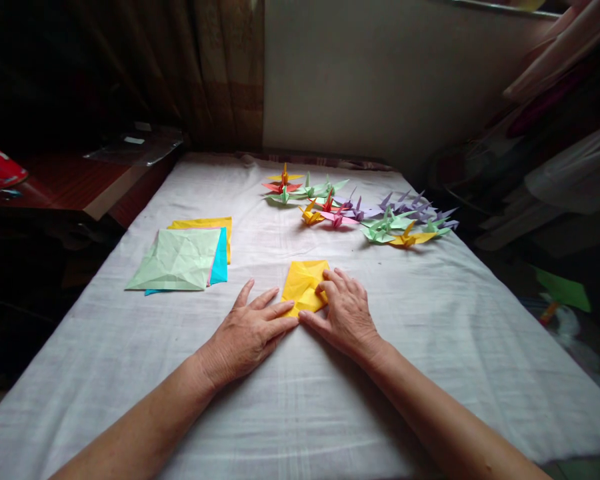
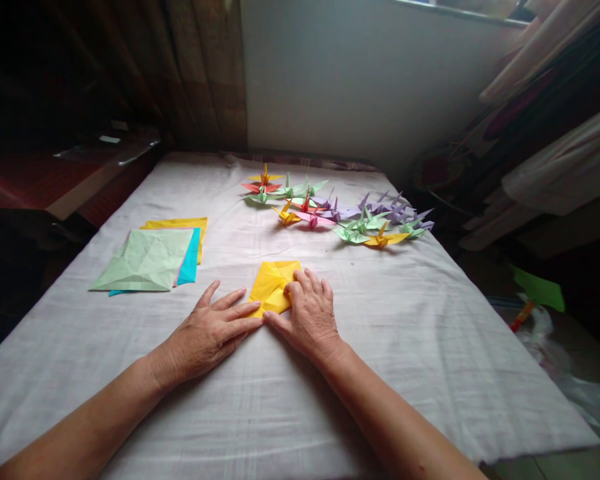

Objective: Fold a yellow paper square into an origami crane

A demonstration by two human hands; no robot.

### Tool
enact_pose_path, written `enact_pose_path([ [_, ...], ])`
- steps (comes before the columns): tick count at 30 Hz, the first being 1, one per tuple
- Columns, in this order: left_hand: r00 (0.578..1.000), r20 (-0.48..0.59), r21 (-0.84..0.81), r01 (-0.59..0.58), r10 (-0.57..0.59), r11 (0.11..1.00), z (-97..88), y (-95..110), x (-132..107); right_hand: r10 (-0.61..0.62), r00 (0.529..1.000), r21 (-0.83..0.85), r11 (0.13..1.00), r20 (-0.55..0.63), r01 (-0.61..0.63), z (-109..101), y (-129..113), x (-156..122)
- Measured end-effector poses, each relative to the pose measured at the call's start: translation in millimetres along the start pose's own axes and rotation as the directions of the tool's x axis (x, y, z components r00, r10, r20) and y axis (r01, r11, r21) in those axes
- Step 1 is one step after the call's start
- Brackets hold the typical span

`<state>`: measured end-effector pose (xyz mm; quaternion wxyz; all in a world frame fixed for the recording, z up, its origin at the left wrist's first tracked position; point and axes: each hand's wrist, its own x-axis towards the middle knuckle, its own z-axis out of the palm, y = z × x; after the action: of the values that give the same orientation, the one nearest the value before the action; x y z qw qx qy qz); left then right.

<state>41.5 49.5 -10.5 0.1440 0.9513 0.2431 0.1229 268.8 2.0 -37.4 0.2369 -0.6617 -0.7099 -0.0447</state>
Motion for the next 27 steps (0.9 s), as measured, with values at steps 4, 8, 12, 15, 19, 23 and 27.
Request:
enact_pose_path([
  [4, 1.000, 0.022, -0.007, 0.008, -0.007, 1.000, 0.2, -1.3, -0.4, 0.071, 0.997, -0.005, 0.997, 0.043, -0.071, 2.7, 3.9, -4.1],
  [8, 0.999, 0.039, -0.004, 0.010, -0.009, 1.000, 0.3, -2.5, -0.6, 0.163, 0.986, -0.031, 0.986, 0.017, -0.162, 1.0, 28.0, -1.2],
  [12, 0.999, 0.044, -0.011, 0.014, -0.013, 1.000, 1.9, -3.7, -1.5, 0.264, 0.964, -0.059, 0.963, 0.030, -0.262, -0.5, 44.1, 1.9],
  [15, 0.999, 0.043, -0.020, 0.018, -0.017, 1.000, 2.4, -4.8, -2.3, 0.283, 0.958, -0.067, 0.958, 0.038, -0.281, -0.7, 46.4, 3.3],
  [19, 0.999, 0.036, -0.009, 0.016, -0.016, 1.000, 2.3, -5.8, -2.5, 0.218, 0.972, -0.080, 0.971, -0.086, -0.225, -4.3, 41.3, 2.8],
  [23, 0.999, 0.034, 0.004, 0.005, -0.005, 1.000, 0.8, -4.1, -1.0, -0.077, 0.996, -0.050, 0.996, -0.054, 0.075, -10.7, 23.0, 0.6],
  [27, 0.998, 0.061, 0.004, 0.008, -0.008, 1.000, -0.9, -2.5, -0.3, -0.272, 0.911, 0.008, 0.959, 0.310, 0.283, -11.3, 3.5, 2.5],
])
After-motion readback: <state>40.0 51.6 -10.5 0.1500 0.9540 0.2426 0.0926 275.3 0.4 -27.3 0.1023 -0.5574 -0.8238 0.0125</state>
